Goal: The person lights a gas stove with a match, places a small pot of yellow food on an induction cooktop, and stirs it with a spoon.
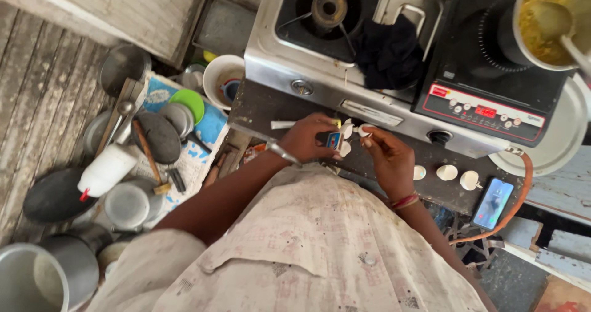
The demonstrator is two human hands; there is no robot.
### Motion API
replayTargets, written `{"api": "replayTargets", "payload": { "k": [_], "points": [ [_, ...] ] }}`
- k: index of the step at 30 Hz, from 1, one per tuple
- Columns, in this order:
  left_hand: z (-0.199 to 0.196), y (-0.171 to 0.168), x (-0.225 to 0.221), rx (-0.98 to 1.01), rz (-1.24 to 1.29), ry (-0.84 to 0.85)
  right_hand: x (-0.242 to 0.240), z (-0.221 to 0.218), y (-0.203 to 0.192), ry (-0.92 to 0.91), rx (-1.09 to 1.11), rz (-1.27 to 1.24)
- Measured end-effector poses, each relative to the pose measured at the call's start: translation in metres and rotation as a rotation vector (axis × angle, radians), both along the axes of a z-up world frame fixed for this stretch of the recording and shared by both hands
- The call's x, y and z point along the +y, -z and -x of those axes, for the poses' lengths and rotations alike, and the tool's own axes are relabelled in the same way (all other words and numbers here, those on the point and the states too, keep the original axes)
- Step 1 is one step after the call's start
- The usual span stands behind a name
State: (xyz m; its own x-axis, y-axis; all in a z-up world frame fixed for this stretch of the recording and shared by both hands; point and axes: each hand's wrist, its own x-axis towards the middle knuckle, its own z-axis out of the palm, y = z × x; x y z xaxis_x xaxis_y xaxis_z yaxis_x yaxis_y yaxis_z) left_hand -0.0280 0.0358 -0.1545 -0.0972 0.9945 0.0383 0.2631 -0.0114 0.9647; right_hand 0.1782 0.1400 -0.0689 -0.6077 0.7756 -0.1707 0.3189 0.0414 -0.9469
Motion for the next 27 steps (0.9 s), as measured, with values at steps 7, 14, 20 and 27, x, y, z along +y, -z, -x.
{"api": "replayTargets", "payload": {
  "k": [7, 14, 20, 27],
  "points": [
    [0.009, -0.102, 0.005, -0.453, 0.142, -0.022, -0.008, 0.021, -0.082, -0.048, 0.203, -0.469],
    [0.015, -0.101, -0.001, -0.585, 0.115, -0.038, 0.022, 0.049, -0.071, 0.151, 0.085, -0.787],
    [0.024, -0.104, -0.008, -0.462, 0.136, -0.175, 0.013, 0.058, -0.062, -0.163, 0.055, -0.887],
    [0.022, -0.078, -0.019, 0.167, 0.237, -0.003, 0.060, 0.073, -0.017, 0.162, 0.223, -0.275]
  ]
}}
